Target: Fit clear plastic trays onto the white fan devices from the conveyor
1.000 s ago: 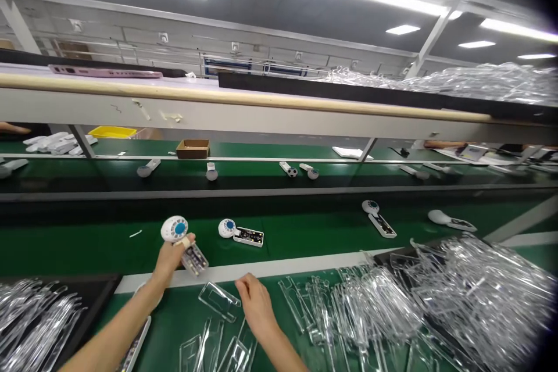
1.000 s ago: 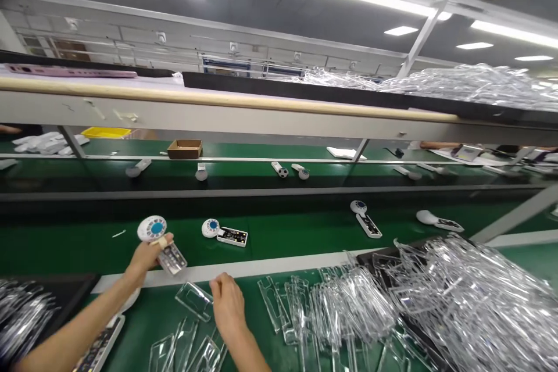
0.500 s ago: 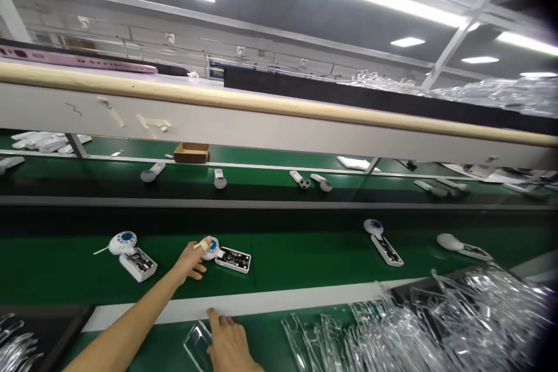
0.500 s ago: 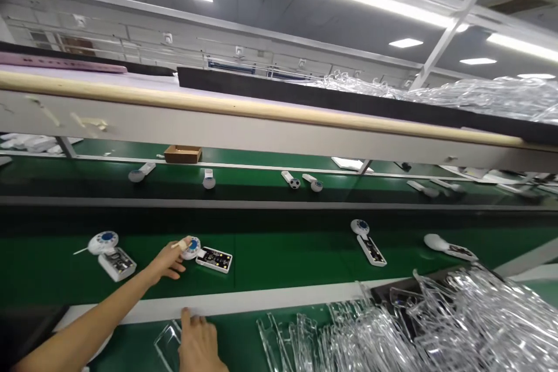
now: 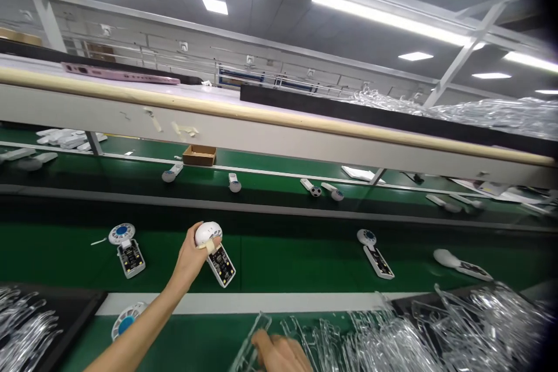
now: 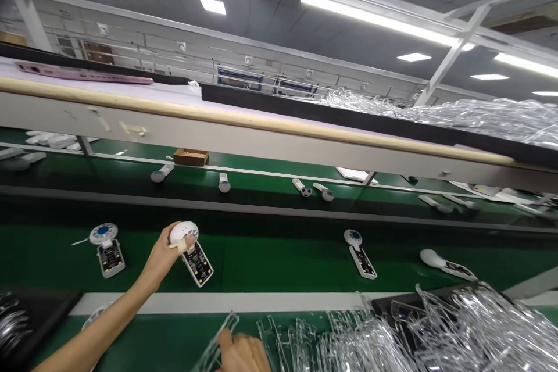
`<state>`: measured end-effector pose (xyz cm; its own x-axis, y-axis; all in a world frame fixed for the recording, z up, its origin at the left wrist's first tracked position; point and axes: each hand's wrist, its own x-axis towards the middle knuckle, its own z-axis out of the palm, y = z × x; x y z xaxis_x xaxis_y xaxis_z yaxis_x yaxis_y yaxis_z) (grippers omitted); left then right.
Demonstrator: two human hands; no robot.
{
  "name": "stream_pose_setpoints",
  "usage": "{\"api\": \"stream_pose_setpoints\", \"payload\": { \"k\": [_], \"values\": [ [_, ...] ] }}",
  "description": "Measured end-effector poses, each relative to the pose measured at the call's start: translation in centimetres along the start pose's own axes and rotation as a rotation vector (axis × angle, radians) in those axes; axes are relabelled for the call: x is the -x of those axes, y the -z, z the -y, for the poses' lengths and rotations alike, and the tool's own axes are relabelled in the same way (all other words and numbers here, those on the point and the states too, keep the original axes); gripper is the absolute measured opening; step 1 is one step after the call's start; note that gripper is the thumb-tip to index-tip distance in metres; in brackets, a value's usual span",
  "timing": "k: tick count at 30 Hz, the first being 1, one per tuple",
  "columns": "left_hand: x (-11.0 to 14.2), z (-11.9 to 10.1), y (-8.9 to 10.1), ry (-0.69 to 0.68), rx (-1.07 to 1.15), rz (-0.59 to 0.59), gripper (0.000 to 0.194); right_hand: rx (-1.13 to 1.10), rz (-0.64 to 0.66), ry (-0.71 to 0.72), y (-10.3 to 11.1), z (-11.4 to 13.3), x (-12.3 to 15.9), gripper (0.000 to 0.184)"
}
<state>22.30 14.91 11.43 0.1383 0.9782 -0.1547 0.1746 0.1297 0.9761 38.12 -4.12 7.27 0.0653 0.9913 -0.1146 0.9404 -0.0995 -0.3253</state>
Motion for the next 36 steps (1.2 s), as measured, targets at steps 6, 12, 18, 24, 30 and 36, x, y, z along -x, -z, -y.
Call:
{"api": "stream_pose_setpoints", "payload": {
  "k": [6, 12, 18, 24, 30, 36],
  "values": [
    [4.3, -1.4, 2.5, 0.039, 0.183, 0.067, 0.061, -0.015, -0.261, 0.161, 3.7, 1.9, 1.3, 0.019],
    [7.8, -1.1, 2.7, 0.168, 0.367, 0.090, 0.065, -0.542, -0.348, -0.009, 3.4, 5.3, 1.2, 0.044],
    [10.5, -2.5, 2.3, 0.167, 0.364, 0.073, 0.072, -0.340, -0.373, -0.116, 0.3, 7.9, 0.9, 0.052],
    [12.2, -3.5, 1.9, 0.090, 0.286, 0.042, 0.060, -0.222, -0.376, -0.099, -1.5, 9.0, 0.5, 0.051],
    [12.4, -3.8, 2.1, 0.134, 0.338, 0.067, 0.065, -0.206, -0.451, -0.077, -3.4, 8.6, 0.4, 0.058],
    [12.5, -2.0, 1.1, 0.155, 0.580, 0.081, 0.077, -0.417, -0.389, -0.039, -3.2, 7.2, 0.6, 0.061]
  ]
}}
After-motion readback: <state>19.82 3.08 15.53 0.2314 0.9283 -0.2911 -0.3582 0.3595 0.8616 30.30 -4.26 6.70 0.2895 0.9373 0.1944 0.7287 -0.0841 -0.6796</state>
